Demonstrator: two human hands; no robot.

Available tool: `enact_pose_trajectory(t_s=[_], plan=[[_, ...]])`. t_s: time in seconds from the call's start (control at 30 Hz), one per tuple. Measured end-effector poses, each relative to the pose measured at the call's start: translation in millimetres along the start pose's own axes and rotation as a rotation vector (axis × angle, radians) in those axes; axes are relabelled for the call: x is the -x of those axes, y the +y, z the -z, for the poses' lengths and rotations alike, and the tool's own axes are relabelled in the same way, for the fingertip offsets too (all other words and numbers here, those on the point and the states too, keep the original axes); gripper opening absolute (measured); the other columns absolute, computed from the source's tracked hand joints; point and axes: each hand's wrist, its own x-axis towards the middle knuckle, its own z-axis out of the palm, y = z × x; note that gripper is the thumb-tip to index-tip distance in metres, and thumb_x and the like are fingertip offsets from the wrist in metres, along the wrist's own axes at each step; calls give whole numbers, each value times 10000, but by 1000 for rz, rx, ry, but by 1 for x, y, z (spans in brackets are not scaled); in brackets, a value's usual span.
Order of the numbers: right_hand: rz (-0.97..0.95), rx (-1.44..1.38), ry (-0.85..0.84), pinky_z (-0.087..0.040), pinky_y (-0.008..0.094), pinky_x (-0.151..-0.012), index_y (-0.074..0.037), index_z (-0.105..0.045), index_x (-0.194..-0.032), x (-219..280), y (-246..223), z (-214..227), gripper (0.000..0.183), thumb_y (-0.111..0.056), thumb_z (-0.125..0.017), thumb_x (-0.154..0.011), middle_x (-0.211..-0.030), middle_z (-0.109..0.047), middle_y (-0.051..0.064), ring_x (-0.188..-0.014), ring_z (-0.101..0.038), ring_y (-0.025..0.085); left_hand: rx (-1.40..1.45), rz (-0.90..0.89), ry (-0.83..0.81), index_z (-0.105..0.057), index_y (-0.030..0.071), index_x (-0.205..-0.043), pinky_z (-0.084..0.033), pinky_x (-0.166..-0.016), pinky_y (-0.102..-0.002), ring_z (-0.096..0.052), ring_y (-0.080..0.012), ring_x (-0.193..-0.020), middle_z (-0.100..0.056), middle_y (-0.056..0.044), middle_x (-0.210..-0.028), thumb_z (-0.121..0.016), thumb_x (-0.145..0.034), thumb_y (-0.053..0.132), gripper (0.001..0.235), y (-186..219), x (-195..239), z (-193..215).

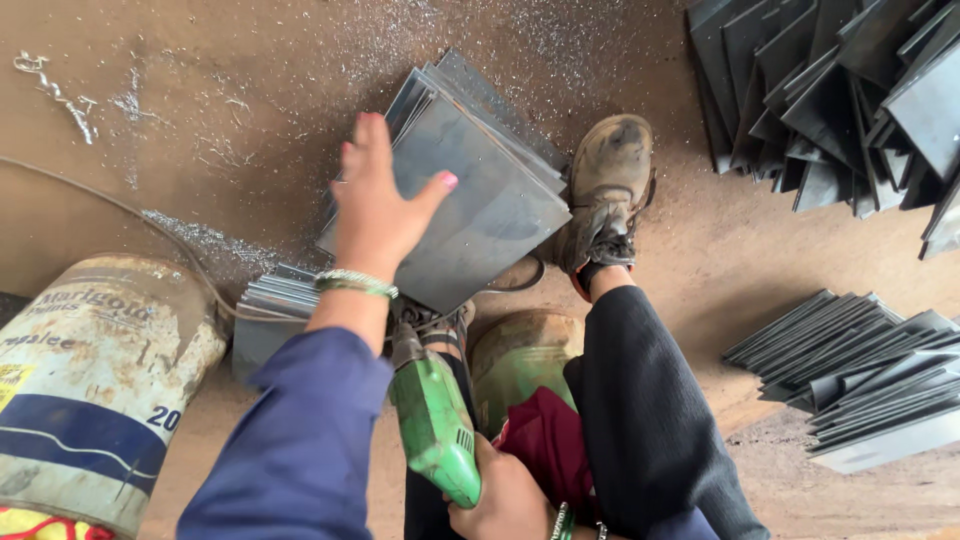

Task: The person uses a handheld power drill to create holes in a stack of square metal plates, picking them up individually and moving them to a new pile.

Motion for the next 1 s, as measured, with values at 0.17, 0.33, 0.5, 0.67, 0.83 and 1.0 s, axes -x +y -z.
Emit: enact_pose_trajectory(t_s=[0.17, 0.33, 0.5, 0.67, 0.83, 1.0], plan=[[173, -30, 250, -610, 385, -736, -19, -581, -1265, 9, -20, 8, 555, -41, -710, -725, -896, -764, 171, -875, -775, 341, 457, 395, 59, -306, 15, -1565, -307, -1226, -455, -339, -341, -1525, -320, -222, -1635, -775, -905, 521, 955, -16, 63, 52], [172, -25, 415, -604, 420, -729, -30, -567, -1246, -12, -41, 26, 512, -79, -666, -746, -909, -757, 203, -881, -757, 374, 1389, 936, -544, -708, 64, -1134, -576, -756, -346, -689, -170, -858, -726, -61, -995, -757, -839, 421, 466, 28, 108, 37], [165, 119, 552, -564, 489, -756, -13, -591, -1162, -32, -48, 41, 453, -76, -685, -724, -895, -726, 256, -885, -695, 450, 1294, 720, -567, -697, 31, -1030, -570, -620, -345, -687, -168, -702, -708, -62, -853, -759, -821, 209, 281, 68, 87, 28], [207, 89, 568, -567, 491, -750, -15, -589, -1161, -37, -49, 50, 446, -97, -705, -738, -910, -727, 253, -895, -695, 451, 1222, 742, -561, -701, 20, -1013, -579, -605, -358, -693, -181, -670, -711, -84, -839, -758, -805, 201, 282, 79, 73, 30], [186, 74, 575, -565, 490, -754, -15, -582, -1168, -41, -47, 52, 452, -93, -705, -740, -907, -723, 254, -889, -696, 453, 1184, 765, -563, -697, 2, -1029, -572, -590, -363, -690, -191, -659, -713, -90, -832, -773, -803, 209, 316, 79, 68, 22], [195, 73, 571, -565, 490, -754, -12, -583, -1145, -41, -50, 54, 437, -94, -716, -737, -901, -721, 259, -892, -693, 456, 1157, 782, -539, -700, 30, -1046, -579, -601, -351, -696, -164, -676, -721, -60, -840, -771, -797, 211, 316, 80, 66, 26]])
